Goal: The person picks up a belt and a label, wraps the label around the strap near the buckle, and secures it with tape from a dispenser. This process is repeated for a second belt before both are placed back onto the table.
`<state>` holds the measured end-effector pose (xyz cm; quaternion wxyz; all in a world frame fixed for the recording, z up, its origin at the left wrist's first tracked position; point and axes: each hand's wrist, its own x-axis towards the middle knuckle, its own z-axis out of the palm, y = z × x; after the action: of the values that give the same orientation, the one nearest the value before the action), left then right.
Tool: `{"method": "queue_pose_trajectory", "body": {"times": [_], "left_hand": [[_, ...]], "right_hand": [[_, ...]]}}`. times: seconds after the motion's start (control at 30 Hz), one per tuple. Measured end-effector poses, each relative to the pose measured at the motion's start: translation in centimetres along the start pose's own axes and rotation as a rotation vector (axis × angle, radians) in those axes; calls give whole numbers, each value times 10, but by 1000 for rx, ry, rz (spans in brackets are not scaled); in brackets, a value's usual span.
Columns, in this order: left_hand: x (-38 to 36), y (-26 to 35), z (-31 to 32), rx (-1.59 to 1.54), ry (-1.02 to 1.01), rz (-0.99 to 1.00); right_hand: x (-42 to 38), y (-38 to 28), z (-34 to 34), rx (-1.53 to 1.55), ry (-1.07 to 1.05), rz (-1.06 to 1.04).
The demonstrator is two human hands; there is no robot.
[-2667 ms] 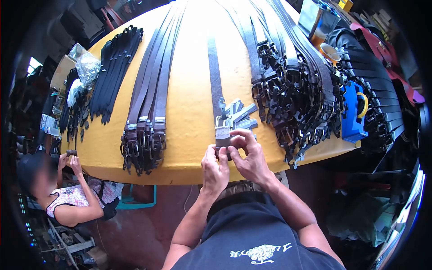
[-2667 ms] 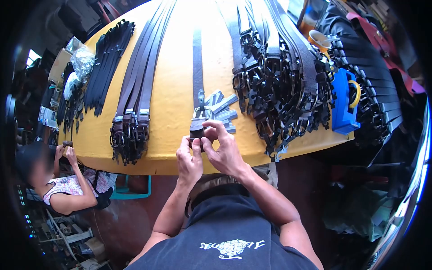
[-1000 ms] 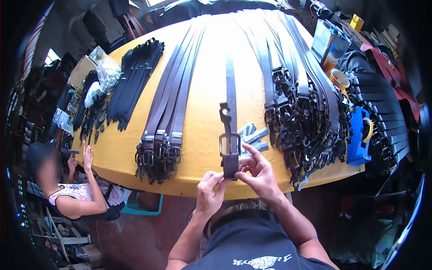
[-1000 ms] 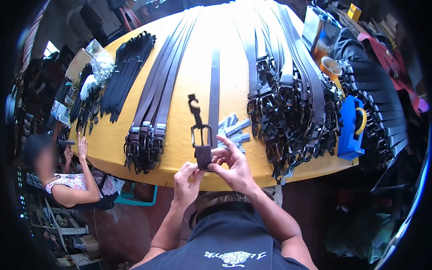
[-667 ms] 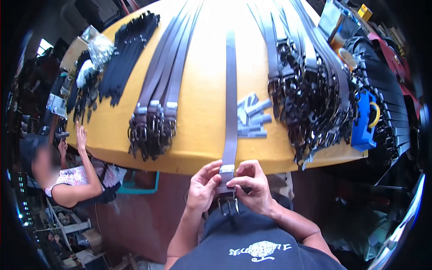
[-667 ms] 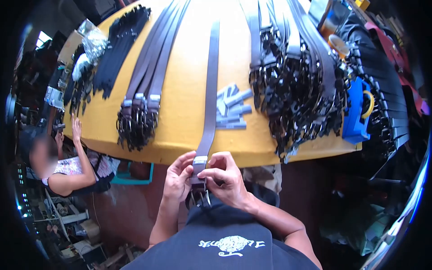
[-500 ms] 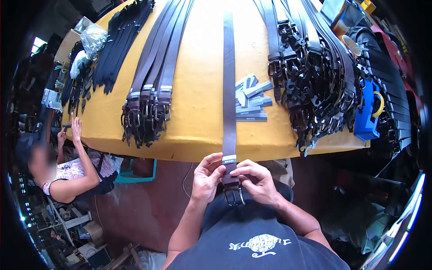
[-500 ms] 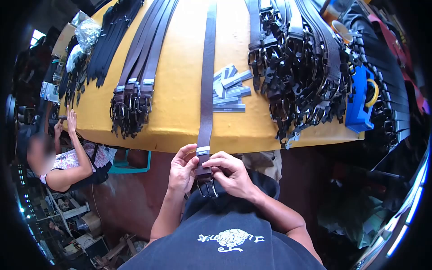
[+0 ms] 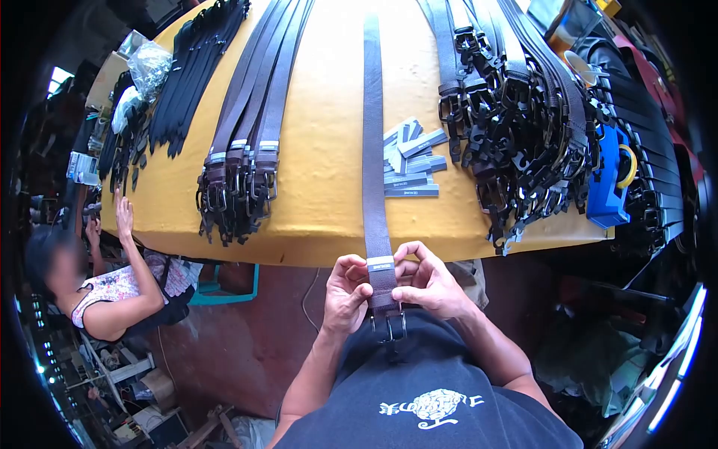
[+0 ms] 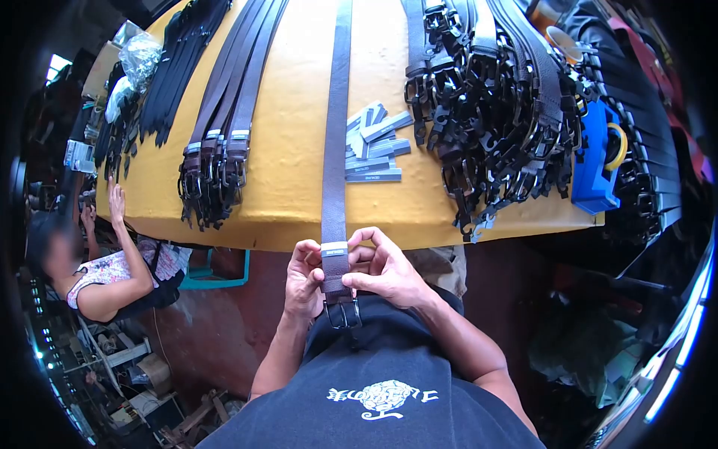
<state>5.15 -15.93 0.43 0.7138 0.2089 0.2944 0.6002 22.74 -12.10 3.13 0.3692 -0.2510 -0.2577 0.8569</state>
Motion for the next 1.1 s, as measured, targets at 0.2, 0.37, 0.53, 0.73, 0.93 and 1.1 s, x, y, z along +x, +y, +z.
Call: {"method": "queue_pose_trajectory", "body": {"times": [0.2,0.37,0.53,0.73,0.93,1.1], "left_hand": [[2,-3,-5,-39,-3,-44],[3,-10,-6,-95,-21,-25],[3,-16,-5,-53,31,18],[3,-17,-8,-51,10,4],[3,-18,-14,-45,11,-11],[-2,-20,-28,118,39,27]], "right_hand": [[3,4,-7,71,-20,34],[4,6,-7,73,-23,16],[3,7,-8,71,-16,12],[3,4,-8,45,-13,36],[3,4,-4,33,14,14],[2,8,-6,46,16,37]]}}
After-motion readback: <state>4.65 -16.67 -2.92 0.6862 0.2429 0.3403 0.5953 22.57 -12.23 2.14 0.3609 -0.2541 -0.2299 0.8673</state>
